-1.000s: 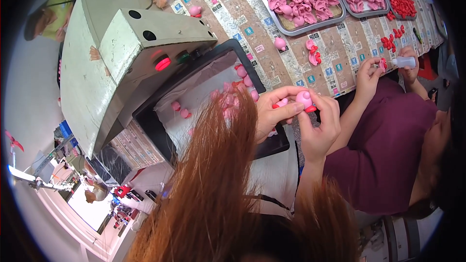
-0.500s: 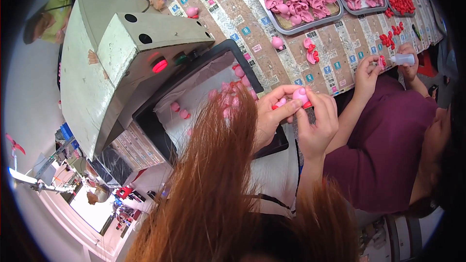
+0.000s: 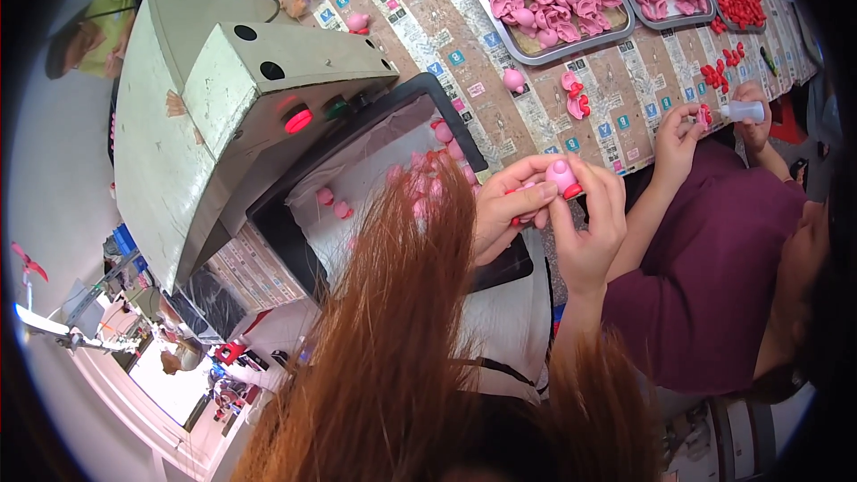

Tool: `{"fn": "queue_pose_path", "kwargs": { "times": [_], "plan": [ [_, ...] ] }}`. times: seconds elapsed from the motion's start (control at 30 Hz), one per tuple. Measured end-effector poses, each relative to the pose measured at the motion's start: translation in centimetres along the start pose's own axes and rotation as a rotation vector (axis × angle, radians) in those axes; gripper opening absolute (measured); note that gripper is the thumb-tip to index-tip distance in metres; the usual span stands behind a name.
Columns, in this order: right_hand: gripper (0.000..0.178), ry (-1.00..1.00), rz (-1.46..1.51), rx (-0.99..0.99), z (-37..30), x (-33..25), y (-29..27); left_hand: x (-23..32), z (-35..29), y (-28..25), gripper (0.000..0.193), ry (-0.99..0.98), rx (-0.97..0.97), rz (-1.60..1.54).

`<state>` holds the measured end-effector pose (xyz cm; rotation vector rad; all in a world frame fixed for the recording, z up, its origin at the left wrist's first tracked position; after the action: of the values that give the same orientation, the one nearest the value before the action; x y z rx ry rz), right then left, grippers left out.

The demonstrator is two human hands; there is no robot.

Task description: Assembling small pink toy parts at a factory workbench.

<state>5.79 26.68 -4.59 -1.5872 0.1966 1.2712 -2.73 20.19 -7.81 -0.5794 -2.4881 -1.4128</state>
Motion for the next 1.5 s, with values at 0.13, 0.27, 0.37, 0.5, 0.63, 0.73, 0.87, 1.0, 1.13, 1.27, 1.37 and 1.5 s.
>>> {"fn": "queue_pose_path", "kwargs": {
  "times": [0.13,0.27,0.37,0.5,0.63,0.73,0.87,1.0,1.13,1.27,1.37,1.5],
  "plan": [
    [0.034,0.06,0.083,0.066,-0.1,0.0,0.0,0.2,0.1,0.1,0.039,-0.024,-0.074,-0.041],
    [0.036,0.039,0.026,0.007,-0.4,0.1,0.0,0.4,-0.2,0.0,0.04,-0.041,-0.056,-0.025],
    [0.037,0.213,0.38,0.038,-1.2,1.6,0.2,0.1,0.0,0.2,0.041,-0.036,-0.037,0.004],
    [0.039,0.332,0.803,0.063,-1.7,2.0,1.0,1.1,-0.6,0.0,0.04,0.074,0.12,0.413],
    [0.042,0.251,0.83,0.06,-1.9,2.1,1.3,2.2,-0.9,0.9,0.036,0.275,0.129,0.648],
    [0.043,0.319,1.066,0.039,-2.1,2.3,1.5,2.4,-1.1,1.1,0.033,0.321,0.152,0.738],
    [0.043,0.381,1.214,0.004,-2.1,2.4,1.6,2.7,-1.0,1.2,0.029,0.523,0.132,0.989],
    [0.044,0.358,1.219,-0.002,-2.0,2.3,1.6,2.7,-1.2,1.5,0.025,0.44,0.148,0.922],
    [0.043,0.384,1.216,-0.011,-2.1,2.5,1.5,2.9,-1.3,1.9,0.025,0.455,0.12,0.91],
    [0.044,0.456,1.535,-0.007,-2.0,2.5,1.7,2.9,-1.5,1.8,0.025,0.434,0.134,0.856],
    [0.044,0.438,1.478,-0.024,-2.0,2.4,1.6,3.2,-1.5,1.9,0.025,0.471,0.112,0.935],
    [0.044,0.391,1.355,-0.019,-2.3,2.4,1.2,3.1,-1.4,1.8,0.024,0.43,0.115,0.928]
  ]
}}
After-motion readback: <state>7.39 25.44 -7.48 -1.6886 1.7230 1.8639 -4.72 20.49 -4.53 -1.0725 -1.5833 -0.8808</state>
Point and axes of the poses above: each hand's wrist, its own z-axis towards the middle knuckle, its own y-axis out of the palm, x = y × z, the point moved 3 cm from there along z, towards the middle knuckle, and after that the axes turned 4 degrees about -x, right-handed, at the moved point
